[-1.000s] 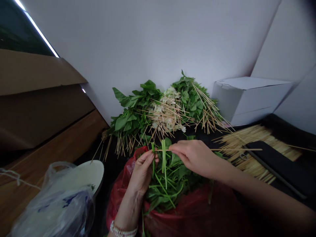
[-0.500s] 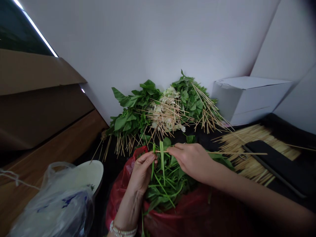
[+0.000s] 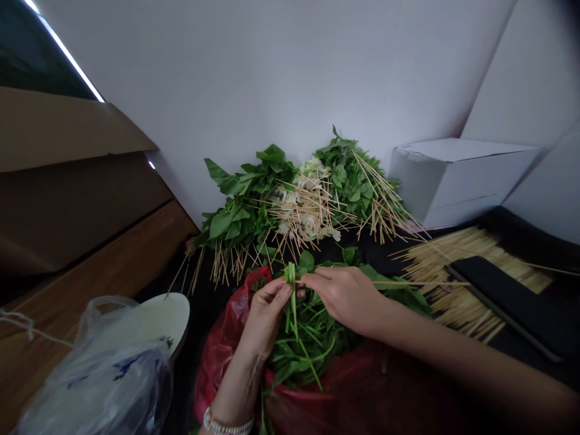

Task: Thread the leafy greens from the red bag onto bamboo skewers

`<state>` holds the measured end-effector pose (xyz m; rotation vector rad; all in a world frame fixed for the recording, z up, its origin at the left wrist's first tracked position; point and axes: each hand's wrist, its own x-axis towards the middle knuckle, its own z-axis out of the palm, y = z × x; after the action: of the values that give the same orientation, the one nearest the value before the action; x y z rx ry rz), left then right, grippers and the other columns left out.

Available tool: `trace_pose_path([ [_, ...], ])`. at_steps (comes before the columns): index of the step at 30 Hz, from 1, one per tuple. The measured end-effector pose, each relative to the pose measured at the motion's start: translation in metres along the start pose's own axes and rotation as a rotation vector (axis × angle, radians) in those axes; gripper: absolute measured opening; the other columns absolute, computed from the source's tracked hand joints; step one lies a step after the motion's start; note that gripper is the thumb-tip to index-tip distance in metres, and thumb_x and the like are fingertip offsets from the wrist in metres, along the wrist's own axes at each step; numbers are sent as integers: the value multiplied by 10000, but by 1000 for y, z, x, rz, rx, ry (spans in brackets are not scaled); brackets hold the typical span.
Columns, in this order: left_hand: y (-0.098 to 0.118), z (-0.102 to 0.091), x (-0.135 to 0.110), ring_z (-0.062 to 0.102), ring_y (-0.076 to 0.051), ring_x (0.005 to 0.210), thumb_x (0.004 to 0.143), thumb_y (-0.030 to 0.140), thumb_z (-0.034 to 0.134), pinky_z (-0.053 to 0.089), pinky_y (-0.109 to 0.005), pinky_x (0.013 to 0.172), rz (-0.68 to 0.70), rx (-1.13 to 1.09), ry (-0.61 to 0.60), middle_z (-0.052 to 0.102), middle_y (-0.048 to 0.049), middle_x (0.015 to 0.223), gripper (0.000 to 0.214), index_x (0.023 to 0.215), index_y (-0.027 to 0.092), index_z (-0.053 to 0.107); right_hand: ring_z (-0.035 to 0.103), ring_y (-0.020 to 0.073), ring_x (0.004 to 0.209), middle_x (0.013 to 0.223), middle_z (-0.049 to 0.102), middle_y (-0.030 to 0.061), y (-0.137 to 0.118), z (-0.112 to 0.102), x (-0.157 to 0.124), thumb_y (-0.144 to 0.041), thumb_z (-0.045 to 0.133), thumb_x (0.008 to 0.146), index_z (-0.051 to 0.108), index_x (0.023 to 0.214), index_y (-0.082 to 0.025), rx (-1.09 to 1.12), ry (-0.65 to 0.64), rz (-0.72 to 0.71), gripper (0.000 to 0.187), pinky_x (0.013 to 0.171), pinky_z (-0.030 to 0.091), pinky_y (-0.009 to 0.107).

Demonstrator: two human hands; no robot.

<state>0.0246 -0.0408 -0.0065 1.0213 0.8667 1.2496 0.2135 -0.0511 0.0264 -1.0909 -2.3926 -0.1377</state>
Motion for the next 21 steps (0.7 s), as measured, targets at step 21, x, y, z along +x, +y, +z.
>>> trace_pose_path([
  [21, -8, -8, 4, 703, -165, 680, 699, 468, 832, 511, -249, 664, -4, 142, -61, 790, -60, 769, 374, 948, 191, 799, 616, 157, 719, 844, 695, 50, 27, -31, 4, -150, 436, 978, 668, 944, -149, 77, 205, 52, 234, 631, 390, 270],
])
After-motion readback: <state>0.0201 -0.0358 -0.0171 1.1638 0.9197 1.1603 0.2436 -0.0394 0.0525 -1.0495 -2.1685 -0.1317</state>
